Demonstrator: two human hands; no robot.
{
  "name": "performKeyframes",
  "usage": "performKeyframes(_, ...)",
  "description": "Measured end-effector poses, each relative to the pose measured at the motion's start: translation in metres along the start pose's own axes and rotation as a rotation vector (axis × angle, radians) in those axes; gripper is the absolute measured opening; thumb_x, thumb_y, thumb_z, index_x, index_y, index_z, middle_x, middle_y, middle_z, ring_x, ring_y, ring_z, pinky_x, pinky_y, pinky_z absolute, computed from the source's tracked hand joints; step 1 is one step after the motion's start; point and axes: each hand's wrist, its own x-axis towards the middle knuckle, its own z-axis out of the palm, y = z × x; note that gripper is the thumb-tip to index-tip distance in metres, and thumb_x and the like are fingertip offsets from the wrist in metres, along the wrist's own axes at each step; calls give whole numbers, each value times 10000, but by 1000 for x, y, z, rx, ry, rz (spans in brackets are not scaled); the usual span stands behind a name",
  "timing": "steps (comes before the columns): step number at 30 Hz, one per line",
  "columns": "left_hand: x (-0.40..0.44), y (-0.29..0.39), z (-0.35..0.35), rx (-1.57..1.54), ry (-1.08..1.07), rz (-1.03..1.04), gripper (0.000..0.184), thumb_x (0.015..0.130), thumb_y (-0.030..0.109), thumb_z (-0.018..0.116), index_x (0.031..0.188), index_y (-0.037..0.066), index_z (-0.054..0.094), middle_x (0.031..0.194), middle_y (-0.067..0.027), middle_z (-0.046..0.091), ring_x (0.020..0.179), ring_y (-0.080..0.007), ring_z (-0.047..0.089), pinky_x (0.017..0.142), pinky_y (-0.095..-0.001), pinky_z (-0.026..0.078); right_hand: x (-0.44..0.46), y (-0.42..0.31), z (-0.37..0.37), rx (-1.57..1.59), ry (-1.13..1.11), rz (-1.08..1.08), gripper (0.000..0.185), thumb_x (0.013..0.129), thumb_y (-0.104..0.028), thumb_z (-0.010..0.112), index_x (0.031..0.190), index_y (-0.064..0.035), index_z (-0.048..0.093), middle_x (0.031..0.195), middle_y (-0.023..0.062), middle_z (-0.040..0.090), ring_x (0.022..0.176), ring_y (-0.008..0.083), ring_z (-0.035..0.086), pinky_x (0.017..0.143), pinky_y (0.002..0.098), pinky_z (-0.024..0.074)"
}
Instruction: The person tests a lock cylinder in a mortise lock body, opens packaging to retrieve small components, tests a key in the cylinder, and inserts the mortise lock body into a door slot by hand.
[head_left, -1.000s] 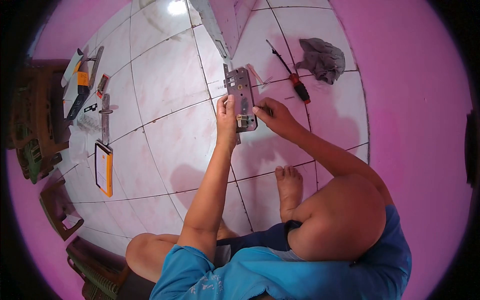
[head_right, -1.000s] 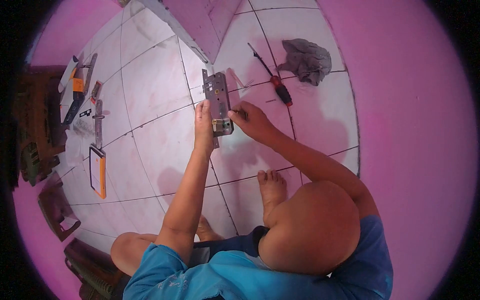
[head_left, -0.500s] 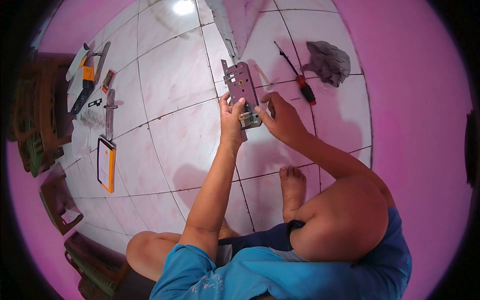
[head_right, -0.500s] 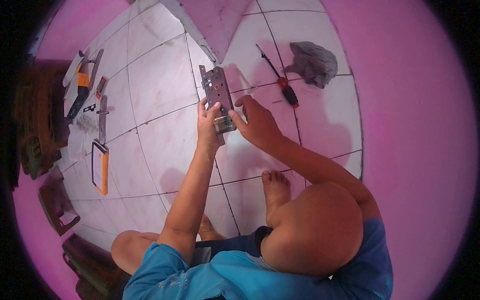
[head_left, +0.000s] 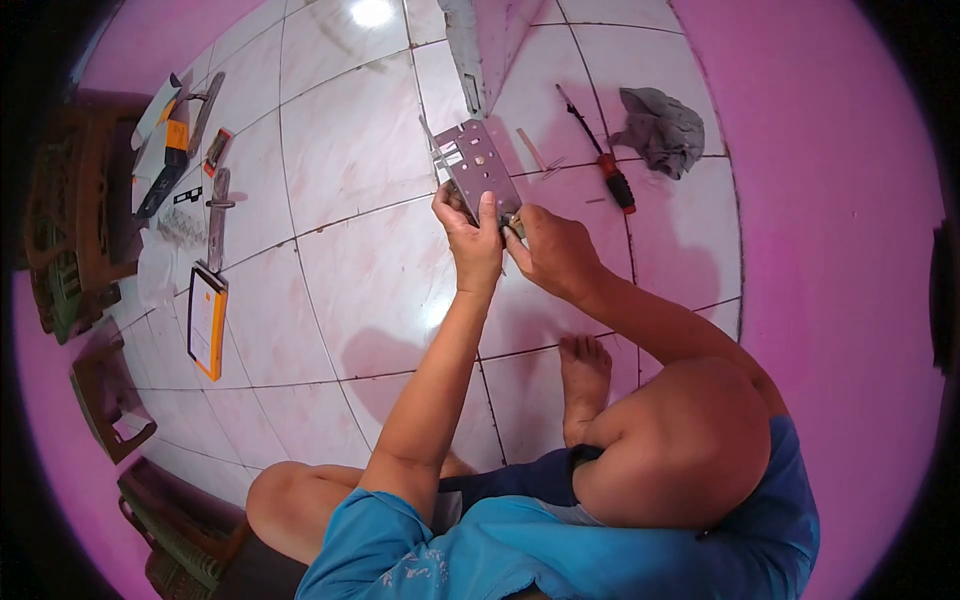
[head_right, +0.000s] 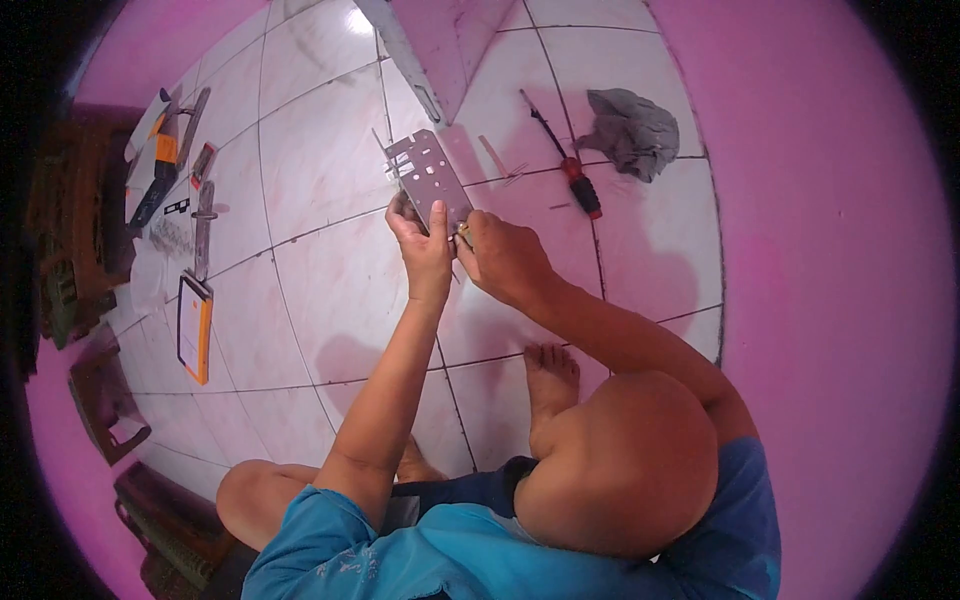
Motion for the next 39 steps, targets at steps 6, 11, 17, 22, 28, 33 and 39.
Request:
performKeyframes(6, -10, 2, 5, 99, 59, 52, 540, 982, 105, 631, 1388, -19, 298, 1232, -170, 551, 1122, -209, 558, 976, -335, 459, -8, 10, 20, 50, 93, 71, 269, 928, -234, 665, 967, -20, 507, 850, 193, 659, 738, 385, 670, 640, 476, 524)
performKeyframes(11, -10, -6, 2, 37, 28, 21, 504, 978, 107, 643, 1351, -6, 324, 1196, -151, 562, 1073, -197, 570, 955, -326, 464, -13, 11, 19, 209, 77, 154, 274, 937, -231, 674, 965, -22, 499, 841, 188, 653, 722, 394, 663, 622, 465, 514)
performKeyframes(17, -7, -3, 1, -149, 143, -186, 474, 977, 143, 673, 1306, 16, 356, 1155, -117, 562, 1039, -167, 560, 939, -310, 459, -14, 10, 17, 297, 142, 107, 278, 939, -219, 696, 959, -26, 496, 817, 176, 646, 708, 390, 664, 608, 448, 510)
performKeyframes(22, -4, -15, -13, -51, 116, -156, 469, 980, 171, 679, 1291, 18, 364, 1165, -112, 547, 1056, -168, 549, 945, -315, 455, -10, 18, 23, 350, 260, 78, 287, 966, -257, 677, 977, -19, 516, 760, 137, 641, 636, 298, 669, 550, 410, 506)
performKeyframes(28, 11, -27, -36, -16, 247, -138, 467, 977, 168, 684, 1287, 34, 362, 1192, -109, 541, 1069, -164, 550, 936, -306, 467, -2, 73, 20, 853, 49, 746, 343, 984, -366, 654, 978, -24, 628, 683, -1, 525, 555, 116, 515, 448, 311, 440)
performKeyframes(33, 9, -27, -41, -41, 226, -195, 486, 970, 160, 690, 1297, 22, 358, 1197, -121, 544, 1072, -168, 559, 916, -301, 490, -5, 95, 25, 931, 11, 829, 361, 990, -402, 632, 946, -44, 657, 676, -19, 492, 563, 112, 484, 471, 311, 440)
performKeyframes(39, 8, -26, -40, -70, 188, -176, 474, 965, 159, 696, 1283, 25, 372, 1190, -126, 563, 1042, -167, 581, 864, -292, 517, -3, 97, 25, 706, -25, 767, 398, 987, -414, 629, 1000, -26, 713, 661, -9, 534, 565, 105, 520, 477, 296, 422)
